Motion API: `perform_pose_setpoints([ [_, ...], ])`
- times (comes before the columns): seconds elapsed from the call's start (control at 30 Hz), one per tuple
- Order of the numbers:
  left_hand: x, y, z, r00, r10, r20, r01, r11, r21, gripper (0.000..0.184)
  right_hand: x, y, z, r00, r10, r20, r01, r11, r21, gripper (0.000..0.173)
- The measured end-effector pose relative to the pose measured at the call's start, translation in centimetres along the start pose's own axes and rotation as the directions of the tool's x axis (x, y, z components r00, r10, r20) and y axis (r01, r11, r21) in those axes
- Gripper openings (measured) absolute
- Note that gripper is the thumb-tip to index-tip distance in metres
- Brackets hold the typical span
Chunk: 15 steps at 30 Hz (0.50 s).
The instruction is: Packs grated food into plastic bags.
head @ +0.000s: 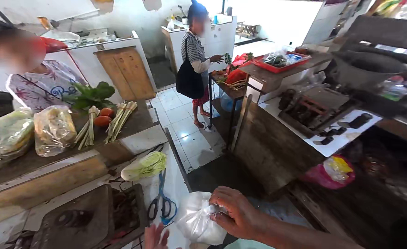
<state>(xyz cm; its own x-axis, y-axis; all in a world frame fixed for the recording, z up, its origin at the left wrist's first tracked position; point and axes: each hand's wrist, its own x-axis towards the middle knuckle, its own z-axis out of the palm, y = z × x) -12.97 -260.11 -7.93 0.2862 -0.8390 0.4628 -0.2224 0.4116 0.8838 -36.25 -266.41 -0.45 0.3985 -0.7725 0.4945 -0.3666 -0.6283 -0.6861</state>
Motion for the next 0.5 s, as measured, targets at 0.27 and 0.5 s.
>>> perform_pose_setpoints([
  [0.27,-5.2,6.0,13.1,0.517,-0.76,0.393,0.832,0.341,-0.437,0.083,-11.0,-0.4,-8.1,0.969,0.154,-0.194,-0.177,0.979,-0.105,0.026],
  [0.5,-15.3,10.5,27.3,0.332,-0.559,0.76,0.943,0.195,-0.269,0.066,-26.5,-1.5,-20.6,0.904,0.307,-0.296,-0.369,0.912,-0.18,0.028],
])
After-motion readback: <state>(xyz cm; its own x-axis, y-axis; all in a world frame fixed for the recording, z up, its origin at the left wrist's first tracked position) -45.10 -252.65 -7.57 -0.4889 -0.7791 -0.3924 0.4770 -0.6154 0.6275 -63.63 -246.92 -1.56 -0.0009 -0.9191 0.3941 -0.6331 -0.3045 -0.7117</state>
